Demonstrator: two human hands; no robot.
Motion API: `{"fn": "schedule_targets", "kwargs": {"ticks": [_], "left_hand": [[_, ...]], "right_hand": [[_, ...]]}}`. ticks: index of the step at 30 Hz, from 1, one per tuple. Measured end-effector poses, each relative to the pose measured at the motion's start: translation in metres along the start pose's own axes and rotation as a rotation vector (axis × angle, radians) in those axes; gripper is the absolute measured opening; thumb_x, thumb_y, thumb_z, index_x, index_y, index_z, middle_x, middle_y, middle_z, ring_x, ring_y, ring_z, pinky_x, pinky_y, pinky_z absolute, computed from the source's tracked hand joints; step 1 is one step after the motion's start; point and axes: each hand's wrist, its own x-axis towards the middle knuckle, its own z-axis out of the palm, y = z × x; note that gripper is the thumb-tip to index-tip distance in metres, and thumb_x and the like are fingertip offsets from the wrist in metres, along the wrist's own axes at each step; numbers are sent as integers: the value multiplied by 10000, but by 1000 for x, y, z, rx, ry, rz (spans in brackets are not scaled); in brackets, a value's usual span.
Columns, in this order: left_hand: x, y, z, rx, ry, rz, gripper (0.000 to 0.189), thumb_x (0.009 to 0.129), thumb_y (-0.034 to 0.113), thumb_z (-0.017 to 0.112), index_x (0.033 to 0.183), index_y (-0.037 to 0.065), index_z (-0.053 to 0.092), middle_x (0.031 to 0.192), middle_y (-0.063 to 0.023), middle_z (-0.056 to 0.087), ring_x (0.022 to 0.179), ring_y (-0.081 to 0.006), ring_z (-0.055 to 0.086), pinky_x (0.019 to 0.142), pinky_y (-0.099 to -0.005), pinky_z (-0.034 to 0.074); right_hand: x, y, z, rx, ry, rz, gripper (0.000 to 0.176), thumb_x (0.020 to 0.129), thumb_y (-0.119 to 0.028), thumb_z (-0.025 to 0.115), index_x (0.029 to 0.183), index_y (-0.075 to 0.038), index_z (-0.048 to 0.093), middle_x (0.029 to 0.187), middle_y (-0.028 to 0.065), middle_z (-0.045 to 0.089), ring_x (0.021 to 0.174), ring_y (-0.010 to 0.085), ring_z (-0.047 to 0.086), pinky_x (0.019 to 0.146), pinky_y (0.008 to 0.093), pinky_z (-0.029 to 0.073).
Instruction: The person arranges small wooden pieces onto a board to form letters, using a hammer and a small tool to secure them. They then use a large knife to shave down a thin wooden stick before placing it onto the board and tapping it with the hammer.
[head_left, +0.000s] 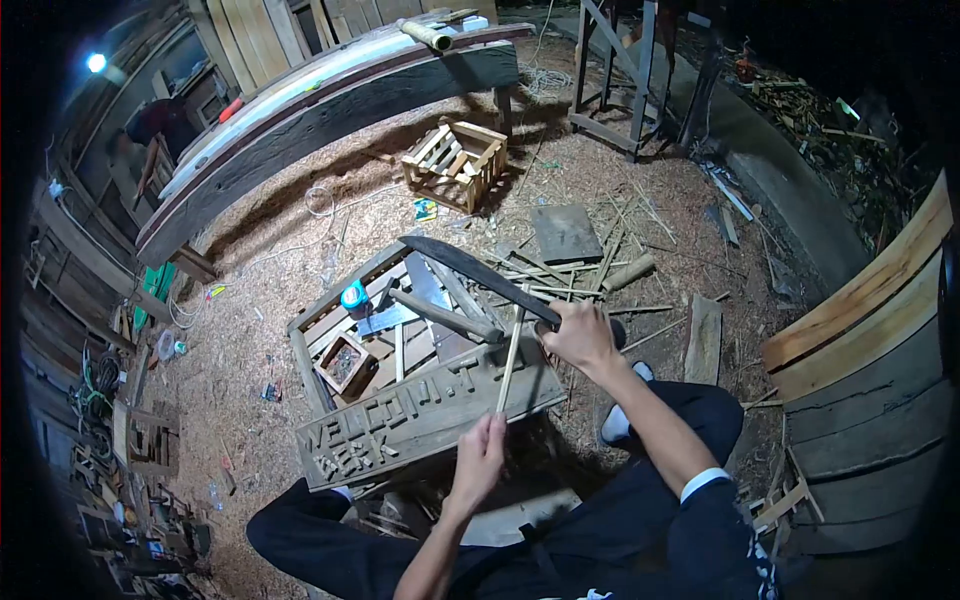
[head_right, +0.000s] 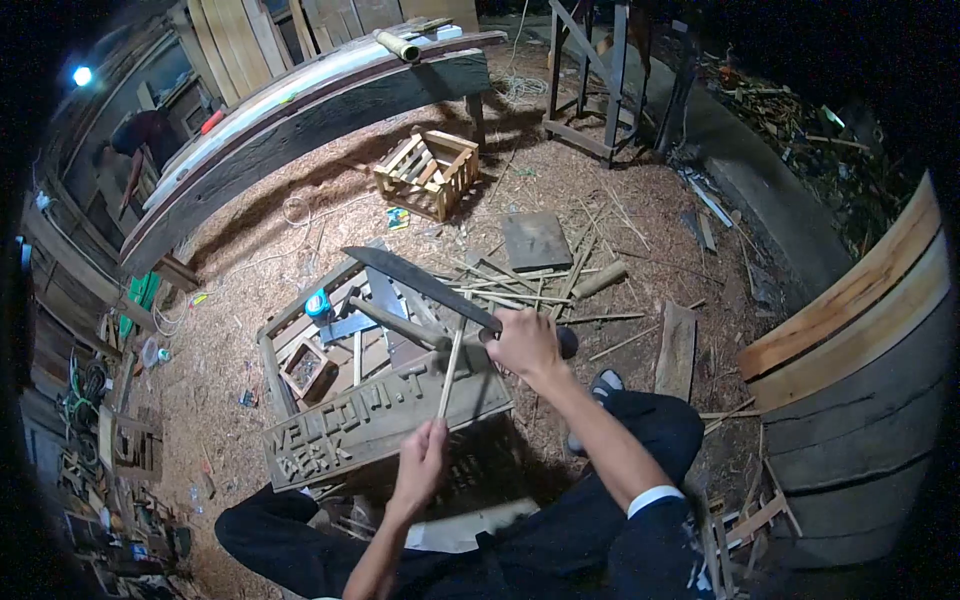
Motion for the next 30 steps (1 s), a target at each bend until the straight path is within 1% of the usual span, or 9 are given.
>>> {"fn": "schedule_targets", "kwargs": {"ticks": [5, 9, 10, 12, 14, 16, 20, 26, 30], "left_hand": [[15, -15, -9, 11, 64, -18, 435, 1103, 293, 517, 840, -53, 543, 579, -114, 418, 564, -157, 373, 527, -405, 327], [-10, -7, -15, 55, 50, 96, 392, 1102, 271, 513, 865, -34, 578, 591, -112, 433, 549, -144, 404, 519, -397, 333], [-9, -1, -15, 75, 20, 75, 345, 1105, 250, 507, 913, -21, 598, 602, -93, 459, 550, -123, 437, 515, -384, 349], [2, 13, -9, -19, 64, 121, 320, 1108, 239, 507, 948, -19, 610, 616, -71, 475, 550, -106, 425, 504, -357, 337], [9, 18, -13, -56, -5, 46, 298, 1113, 238, 501, 1024, -12, 636, 634, -34, 489, 571, -82, 420, 512, -310, 330], [3, 15, -23, -132, 1, -54, 301, 1117, 257, 495, 1104, 4, 658, 657, -5, 497, 589, -67, 437, 532, -275, 346], [-1, -1, -27, -345, 3, -67, 324, 1119, 265, 496, 1247, -12, 606, 708, 23, 506, 613, -59, 472, 547, -253, 374], [8, 13, -14, -581, 7, -99, 342, 1124, 286, 479, 1280, -8, 557, 751, 19, 514, 618, -70, 496, 549, -249, 388], [13, 10, -25, -449, -69, -184, 306, 1125, 280, 471, 1228, 15, 586, 792, 14, 568, 623, -78, 514, 556, -267, 399]], "right_hand": [[-37, -22, 13, -145, -242, -248, 198, 756, -210, 692, 888, -77, 756, 726, 221, 719, 727, 381, 747, 756, 514, 599], [3, 3, -9, 25, 58, 30, 214, 752, -188, 698, 909, -58, 762, 718, 227, 713, 639, 356, 722, 673, 428, 611], [-1, -6, -13, 20, 68, 19, 214, 752, -188, 698, 909, -58, 762, 718, 227, 713, 639, 356, 722, 673, 428, 611], [-34, -19, -8, -163, -186, -91, 217, 768, -197, 692, 897, -34, 757, 694, 199, 709, 622, 338, 718, 658, 441, 610], [-34, -21, -2, -289, -70, -220, 215, 808, -215, 697, 907, -34, 755, 664, 155, 695, 608, 302, 711, 649, 442, 609], [-23, -20, -2, -39, -205, 87, 230, 855, -244, 696, 934, -35, 750, 658, 138, 688, 615, 303, 712, 674, 450, 609], [-24, -16, -22, -1, 20, 184, 270, 817, -300, 760, 933, -57, 753, 735, 209, 712, 732, 409, 724, 703, 488, 579], [-34, -26, -28, 73, 50, 131, 269, 809, -311, 757, 920, -66, 747, 735, 230, 700, 748, 436, 706, 688, 518, 557], [-38, -22, -22, 10, -25, -38, 236, 816, -305, 740, 895, -83, 722, 723, 208, 704, 711, 420, 713, 710, 521, 567]]}}
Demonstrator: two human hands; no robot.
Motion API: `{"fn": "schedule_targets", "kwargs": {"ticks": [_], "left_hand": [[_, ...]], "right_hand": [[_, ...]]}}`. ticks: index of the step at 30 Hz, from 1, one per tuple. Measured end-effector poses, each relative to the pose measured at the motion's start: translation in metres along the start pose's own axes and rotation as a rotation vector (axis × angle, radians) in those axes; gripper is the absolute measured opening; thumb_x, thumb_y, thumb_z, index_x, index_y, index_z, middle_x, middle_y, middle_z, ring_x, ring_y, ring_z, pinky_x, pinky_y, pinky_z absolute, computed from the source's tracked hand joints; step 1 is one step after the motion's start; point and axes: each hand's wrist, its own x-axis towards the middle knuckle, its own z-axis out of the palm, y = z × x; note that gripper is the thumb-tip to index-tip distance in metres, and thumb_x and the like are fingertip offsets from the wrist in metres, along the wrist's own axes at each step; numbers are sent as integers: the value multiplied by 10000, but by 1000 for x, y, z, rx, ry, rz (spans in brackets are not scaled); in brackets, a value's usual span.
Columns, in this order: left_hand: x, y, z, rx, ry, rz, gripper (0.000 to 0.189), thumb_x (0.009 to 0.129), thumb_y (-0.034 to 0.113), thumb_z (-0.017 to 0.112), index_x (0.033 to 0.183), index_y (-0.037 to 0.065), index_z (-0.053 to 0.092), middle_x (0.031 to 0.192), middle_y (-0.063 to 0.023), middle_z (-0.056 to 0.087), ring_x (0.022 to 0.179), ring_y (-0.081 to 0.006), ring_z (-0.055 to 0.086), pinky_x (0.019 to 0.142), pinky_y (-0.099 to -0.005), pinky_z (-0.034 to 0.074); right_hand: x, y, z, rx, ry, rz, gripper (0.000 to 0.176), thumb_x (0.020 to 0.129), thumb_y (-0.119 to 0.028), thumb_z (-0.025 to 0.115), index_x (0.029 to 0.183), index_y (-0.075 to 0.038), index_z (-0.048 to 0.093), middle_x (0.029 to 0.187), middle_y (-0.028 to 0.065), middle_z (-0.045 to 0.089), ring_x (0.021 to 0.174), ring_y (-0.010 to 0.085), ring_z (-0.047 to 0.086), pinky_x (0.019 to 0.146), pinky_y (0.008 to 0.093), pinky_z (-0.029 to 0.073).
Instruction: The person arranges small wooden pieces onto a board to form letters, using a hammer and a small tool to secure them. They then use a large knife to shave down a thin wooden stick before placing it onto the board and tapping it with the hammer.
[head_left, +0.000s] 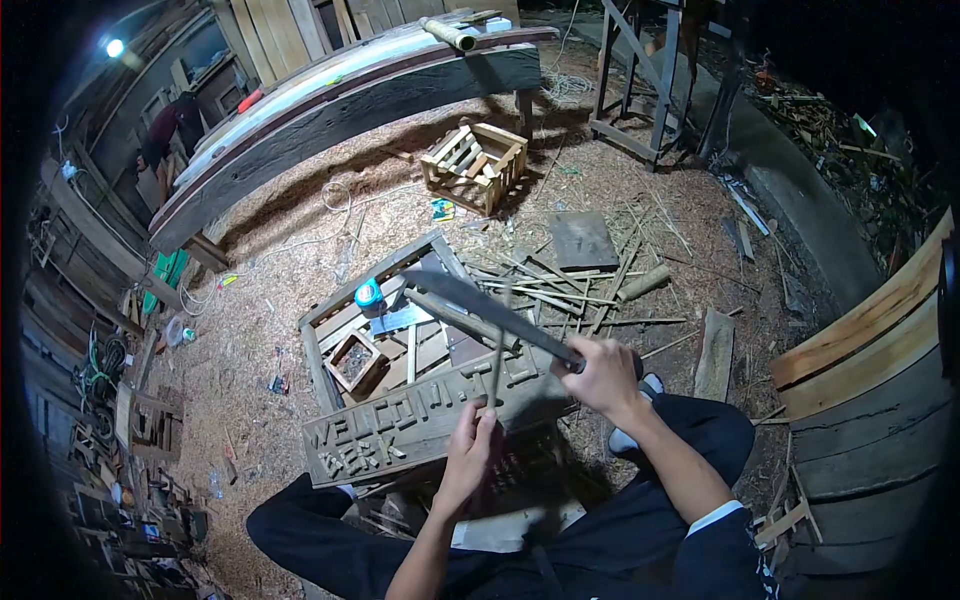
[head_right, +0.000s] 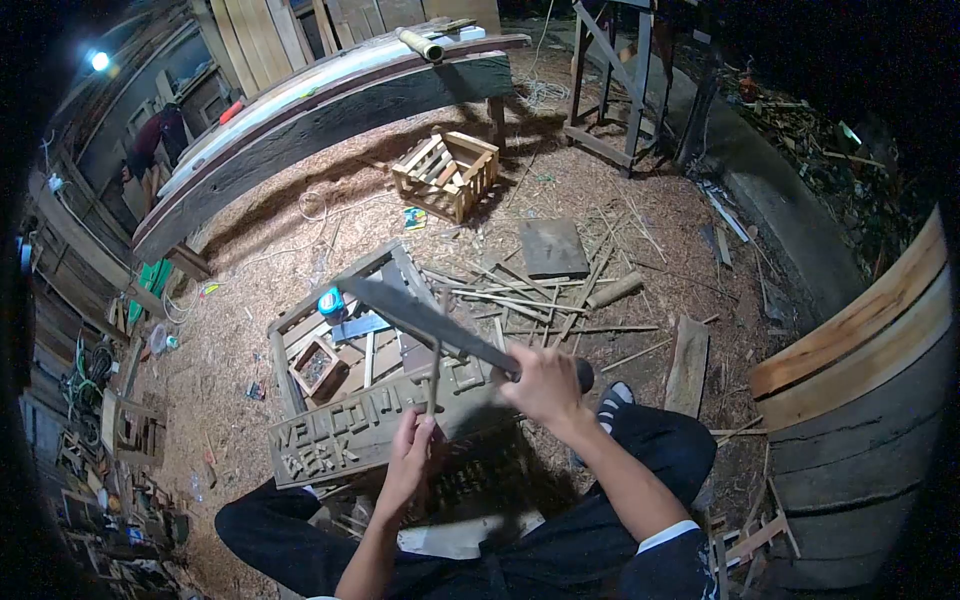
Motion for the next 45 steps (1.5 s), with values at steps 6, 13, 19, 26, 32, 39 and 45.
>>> {"fn": "schedule_targets", "kwargs": {"ticks": [6, 13, 19, 26, 32, 39, 45], "left_hand": [[14, -8, 4, 588, 111, 242, 267, 1091, 208, 509, 1036, -15, 645, 698, -153, 627, 587, -244, 596, 545, -392, 429], [-4, 5, 17, 717, 175, 341, 247, 1080, 154, 521, 984, -45, 633, 747, -275, 636, 661, -451, 655, 577, -484, 464], [6, 0, 15, 752, 168, 290, 213, 1067, 133, 543, 972, -34, 635, 750, -280, 640, 702, -462, 668, 587, -508, 475], [6, -10, 14, 787, 219, 376, 201, 1057, 172, 573, 954, 14, 645, 767, -267, 653, 692, -470, 656, 563, -517, 477], [-1, 1, 17, 953, 212, 378, 184, 1038, 192, 600, 953, 36, 648, 765, -241, 674, 683, -440, 669, 593, -560, 493], [15, 2, 17, 854, 260, 464, 182, 1031, 151, 611, 994, -16, 673, 790, -241, 654, 679, -379, 652, 599, -475, 477], [13, -6, 17, 519, 213, 398, 220, 1046, 141, 596, 1028, -58, 689, 665, -115, 567, 597, -125, 502, 558, -347, 415]], "right_hand": [[-16, -7, 30, -43, -69, -152, 199, 755, -278, 756, 789, -95, 687, 676, 197, 679, 674, 391, 708, 649, 494, 560], [23, 9, 14, 36, -66, 137, 162, 813, -199, 712, 924, -87, 751, 664, 136, 698, 595, 304, 704, 597, 443, 587], [-9, -4, 30, -143, -90, -241, 160, 755, -200, 722, 891, -128, 766, 640, 174, 684, 609, 336, 711, 635, 455, 595], [-11, -4, 28, -19, -75, -89, 216, 781, -289, 754, 876, -96, 768, 673, 202, 688, 649, 387, 711, 677, 489, 583], [17, 13, 16, 46, 75, 101, 241, 809, -296, 740, 936, -98, 788, 668, 186, 691, 652, 356, 723, 668, 463, 582], [-2, -7, 16, -62, -108, -10, 164, 763, -202, 709, 890, -101, 738, 721, 207, 712, 706, 401, 730, 717, 526, 589], [-17, -7, 20, -31, -122, -30, 258, 791, -297, 742, 952, -98, 774, 744, 223, 716, 717, 403, 733, 735, 517, 596]]}}
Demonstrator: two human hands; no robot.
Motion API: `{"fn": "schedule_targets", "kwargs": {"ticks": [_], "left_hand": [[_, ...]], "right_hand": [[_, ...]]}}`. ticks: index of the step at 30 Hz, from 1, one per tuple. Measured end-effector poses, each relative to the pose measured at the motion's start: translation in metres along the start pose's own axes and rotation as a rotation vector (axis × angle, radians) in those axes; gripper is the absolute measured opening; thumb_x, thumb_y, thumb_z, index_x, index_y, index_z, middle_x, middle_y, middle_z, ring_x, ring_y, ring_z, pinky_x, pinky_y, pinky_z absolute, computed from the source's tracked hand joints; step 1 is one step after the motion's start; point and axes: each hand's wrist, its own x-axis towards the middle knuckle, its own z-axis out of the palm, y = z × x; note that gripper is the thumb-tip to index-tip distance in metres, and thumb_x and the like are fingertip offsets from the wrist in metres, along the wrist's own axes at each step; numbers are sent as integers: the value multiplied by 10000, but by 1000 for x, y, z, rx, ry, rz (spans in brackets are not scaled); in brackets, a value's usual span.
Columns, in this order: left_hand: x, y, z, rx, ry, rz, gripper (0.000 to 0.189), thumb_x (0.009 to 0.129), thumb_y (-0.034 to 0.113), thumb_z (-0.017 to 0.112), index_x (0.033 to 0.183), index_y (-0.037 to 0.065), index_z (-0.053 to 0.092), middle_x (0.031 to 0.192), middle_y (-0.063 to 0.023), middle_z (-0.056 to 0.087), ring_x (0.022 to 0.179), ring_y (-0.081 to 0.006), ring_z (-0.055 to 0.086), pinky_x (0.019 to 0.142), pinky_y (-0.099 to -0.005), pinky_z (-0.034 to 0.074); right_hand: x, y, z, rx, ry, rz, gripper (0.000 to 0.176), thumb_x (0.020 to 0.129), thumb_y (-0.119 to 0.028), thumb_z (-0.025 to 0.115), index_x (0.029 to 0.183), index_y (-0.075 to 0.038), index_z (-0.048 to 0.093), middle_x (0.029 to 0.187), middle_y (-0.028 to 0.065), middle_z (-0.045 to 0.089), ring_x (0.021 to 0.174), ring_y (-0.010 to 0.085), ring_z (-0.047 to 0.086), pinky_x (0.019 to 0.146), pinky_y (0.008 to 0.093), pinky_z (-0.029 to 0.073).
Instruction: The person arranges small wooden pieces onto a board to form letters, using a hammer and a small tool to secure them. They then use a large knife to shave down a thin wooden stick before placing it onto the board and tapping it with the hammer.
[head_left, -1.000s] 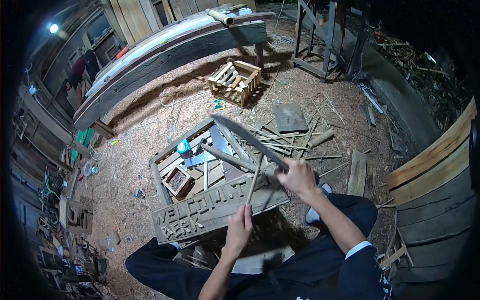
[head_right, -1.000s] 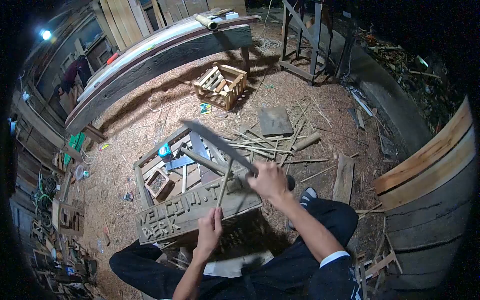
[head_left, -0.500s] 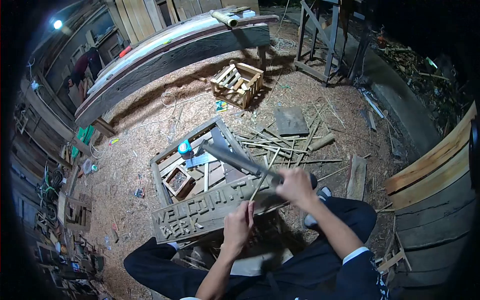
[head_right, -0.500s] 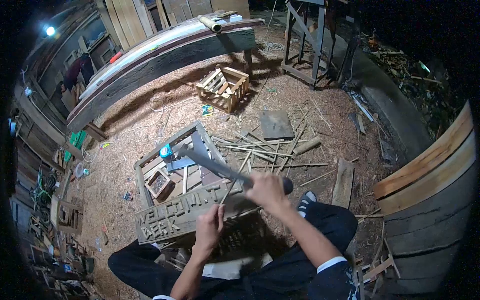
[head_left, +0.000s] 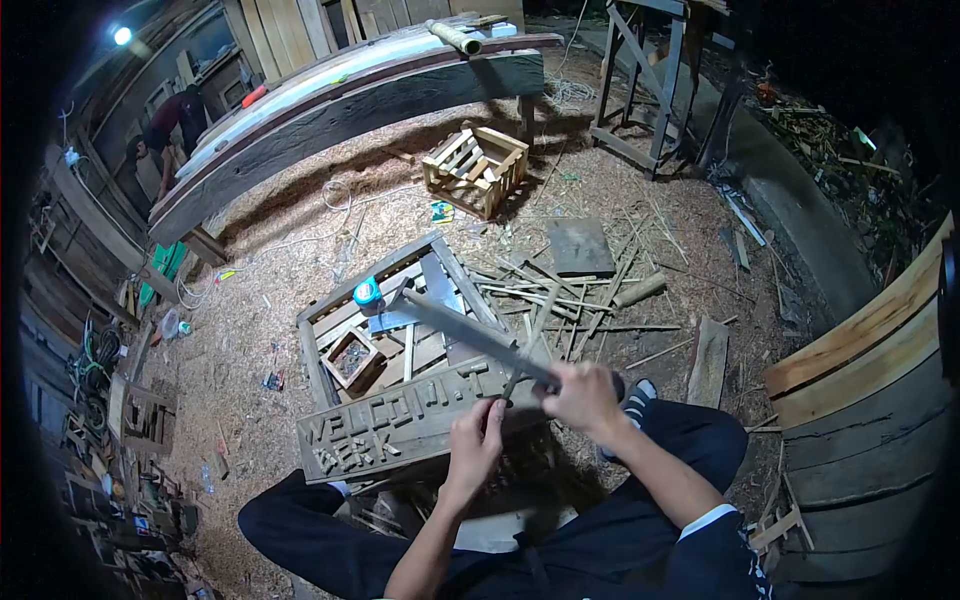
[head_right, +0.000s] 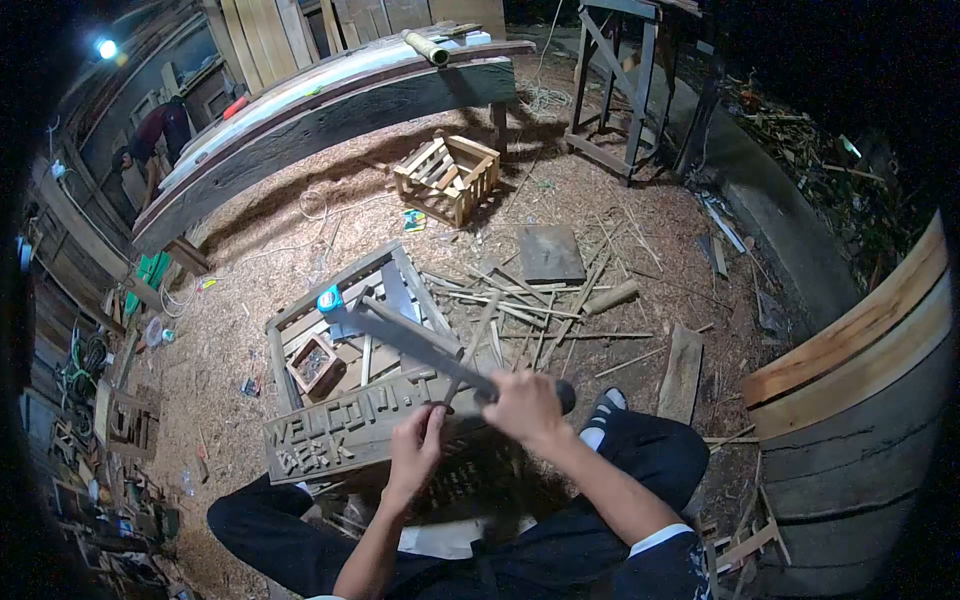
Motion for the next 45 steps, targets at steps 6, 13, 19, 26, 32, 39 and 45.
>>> {"fn": "schedule_targets", "kwargs": {"ticks": [6, 13, 19, 26, 32, 39, 45], "left_hand": [[-5, 10, -15, 66, -131, -151, 288, 1079, 207, 549, 1089, -37, 704, 701, -181, 646, 595, -241, 605, 607, -395, 470], [-6, -2, -13, -85, -149, -116, 276, 1091, 182, 500, 1029, -24, 672, 669, -34, 505, 632, -96, 479, 572, -302, 400], [-8, 9, -9, 17, -142, -69, 309, 1102, 232, 521, 1035, -26, 676, 626, -48, 454, 590, -97, 441, 547, -321, 369], [-13, 5, -22, 43, -186, -140, 326, 1100, 242, 508, 1067, -24, 694, 736, -192, 633, 632, -270, 620, 620, -397, 467], [-5, 12, -13, 81, -195, -158, 324, 1096, 252, 520, 1079, -20, 695, 731, -181, 637, 601, -253, 569, 597, -386, 457], [-10, 10, -32, 74, -212, -123, 349, 1100, 257, 489, 965, -17, 658, 678, -229, 580, 590, -333, 594, 592, -425, 450], [27, 14, -65, 351, -208, -39, 450, 1060, 356, 547, 847, -26, 655, 618, -162, 578, 540, -256, 572, 569, -403, 443]], "right_hand": [[21, 10, -6, 43, 88, 71, 231, 793, -296, 761, 881, -82, 745, 672, 205, 682, 673, 414, 707, 664, 506, 580], [7, 7, 4, -46, 8, -115, 142, 732, -213, 715, 798, -88, 701, 688, 222, 682, 693, 418, 713, 682, 516, 578], [39, 26, -20, 7, 217, 62, 137, 819, -206, 703, 865, -93, 764, 563, 85, 640, 543, 220, 658, 568, 435, 569], [19, 5, -23, 57, 222, 32, 222, 813, -285, 745, 887, -76, 737, 651, 167, 694, 630, 369, 717, 646, 494, 585], [4, 8, 8, -141, 43, -141, 173, 800, -270, 745, 880, -117, 747, 667, 144, 697, 623, 332, 712, 660, 466, 590], [23, 16, -31, 156, 148, 252, 256, 807, -250, 753, 969, -56, 709, 748, 160, 700, 719, 352, 704, 674, 457, 532], [18, 8, -42, 474, 256, 228, 395, 802, -168, 744, 1177, -80, 654, 874, 149, 732, 775, 309, 725, 730, 431, 530]]}}
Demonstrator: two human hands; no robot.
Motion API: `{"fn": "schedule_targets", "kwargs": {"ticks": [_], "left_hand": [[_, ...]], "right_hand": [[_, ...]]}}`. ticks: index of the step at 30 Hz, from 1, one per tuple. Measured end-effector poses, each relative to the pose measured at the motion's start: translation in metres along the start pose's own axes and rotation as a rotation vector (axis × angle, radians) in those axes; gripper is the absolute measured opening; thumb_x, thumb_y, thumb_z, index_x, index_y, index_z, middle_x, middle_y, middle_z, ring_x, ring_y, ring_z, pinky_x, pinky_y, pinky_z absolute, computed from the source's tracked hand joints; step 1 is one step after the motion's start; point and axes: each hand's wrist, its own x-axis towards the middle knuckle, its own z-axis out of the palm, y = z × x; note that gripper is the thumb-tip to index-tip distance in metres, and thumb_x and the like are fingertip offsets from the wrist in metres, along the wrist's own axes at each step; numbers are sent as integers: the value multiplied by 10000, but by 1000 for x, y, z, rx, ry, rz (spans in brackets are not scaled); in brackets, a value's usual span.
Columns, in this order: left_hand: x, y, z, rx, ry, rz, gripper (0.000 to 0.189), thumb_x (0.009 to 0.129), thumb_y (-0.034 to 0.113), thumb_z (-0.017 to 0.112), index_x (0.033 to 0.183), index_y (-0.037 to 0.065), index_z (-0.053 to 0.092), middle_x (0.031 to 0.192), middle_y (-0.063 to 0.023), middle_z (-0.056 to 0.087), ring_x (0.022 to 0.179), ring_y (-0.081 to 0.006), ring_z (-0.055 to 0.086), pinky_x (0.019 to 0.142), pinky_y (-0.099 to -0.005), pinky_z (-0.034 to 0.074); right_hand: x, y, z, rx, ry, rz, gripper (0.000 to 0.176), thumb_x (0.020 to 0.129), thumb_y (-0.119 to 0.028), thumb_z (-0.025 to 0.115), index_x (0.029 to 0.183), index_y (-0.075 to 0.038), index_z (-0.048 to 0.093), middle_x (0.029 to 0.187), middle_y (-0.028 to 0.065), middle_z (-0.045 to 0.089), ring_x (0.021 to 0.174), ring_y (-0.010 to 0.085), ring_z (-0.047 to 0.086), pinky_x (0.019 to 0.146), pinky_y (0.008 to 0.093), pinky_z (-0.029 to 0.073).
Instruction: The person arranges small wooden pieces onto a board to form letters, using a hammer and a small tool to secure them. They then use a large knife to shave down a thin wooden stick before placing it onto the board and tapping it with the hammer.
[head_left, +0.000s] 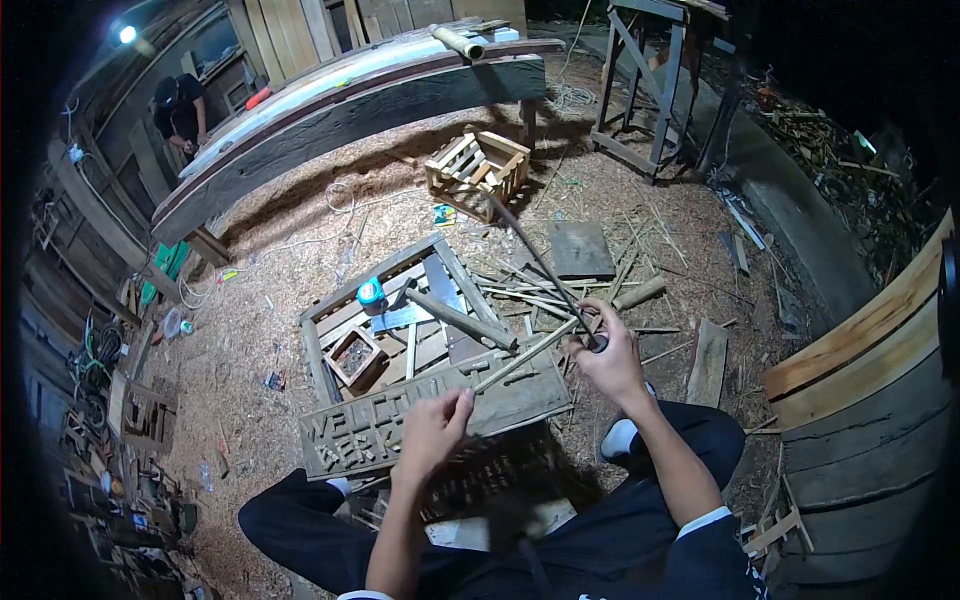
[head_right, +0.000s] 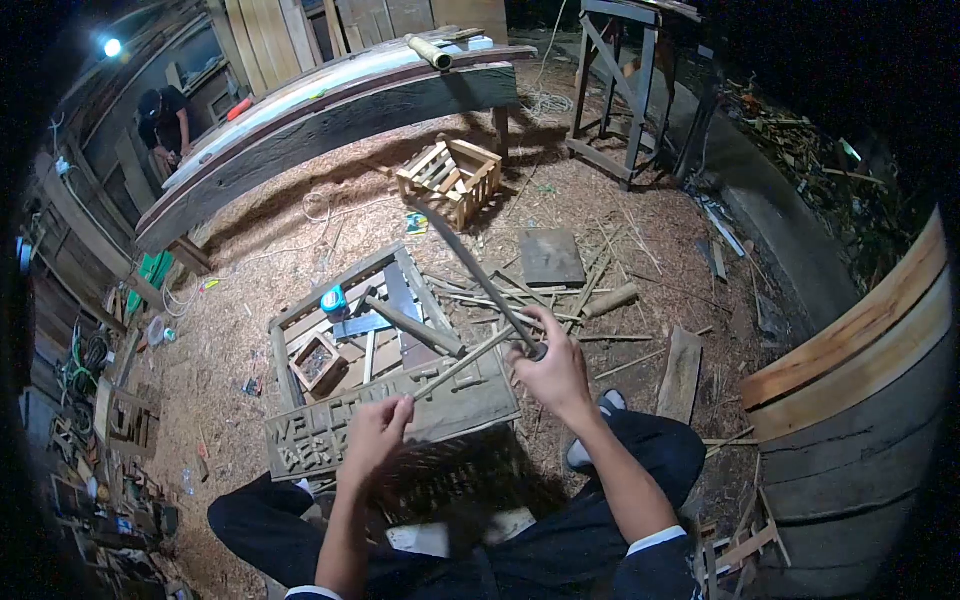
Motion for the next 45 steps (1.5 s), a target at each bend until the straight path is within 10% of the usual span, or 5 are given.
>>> {"fn": "schedule_targets", "kwargs": {"ticks": [13, 18, 24, 30, 45], "left_hand": [[43, 15, -49, 368, -46, 121, 386, 842, 417, 666, 785, 51, 775, 585, -129, 645, 534, -301, 641, 548, -401, 499], [56, 15, -66, 466, -91, 338, 288, 783, 359, 709, 693, 90, 757, 591, -84, 599, 753, -252, 642, 926, -407, 441], [40, 8, -29, 383, 589, 339, 680, 780, 411, 870, 1367, 192, 605, 1411, -175, 520, 1428, -314, 368, 1153, -493, 231], [16, 13, 61, -799, 207, -149, 492, 1003, 201, 721, 1397, 2, 504, 1206, -130, 673, 1131, -169, 629, 949, -314, 494], [9, 27, 68, -1121, -29, -74, 315, 1109, 197, 527, 1358, 4, 523, 848, -20, 569, 760, -91, 551, 675, -263, 486]], "right_hand": [[-11, 1, -3, -3, -401, 63, 316, 877, -306, 789, 1003, -17, 797, 802, 86, 755, 722, 145, 695, 692, 322, 543], [-19, 10, 10, -34, -484, 0, 332, 832, -317, 810, 997, -29, 806, 823, 156, 761, 794, 219, 738, 778, 350, 562], [-22, 17, 20, 327, -524, 164, 257, 928, -253, 791, 971, -1, 768, 704, 5, 663, 576, 101, 585, 552, 278, 464], [-33, 0, 21, 590, -570, 390, 216, 967, -235, 773, 1015, -27, 746, 640, -50, 574, 470, 32, 440, 427, 240, 308], [-36, 5, 20, 68, -157, -76, 314, 943, -290, 722, 995, 19, 699, 722, 150, 671, 646, 222, 656, 632, 375, 500]]}}
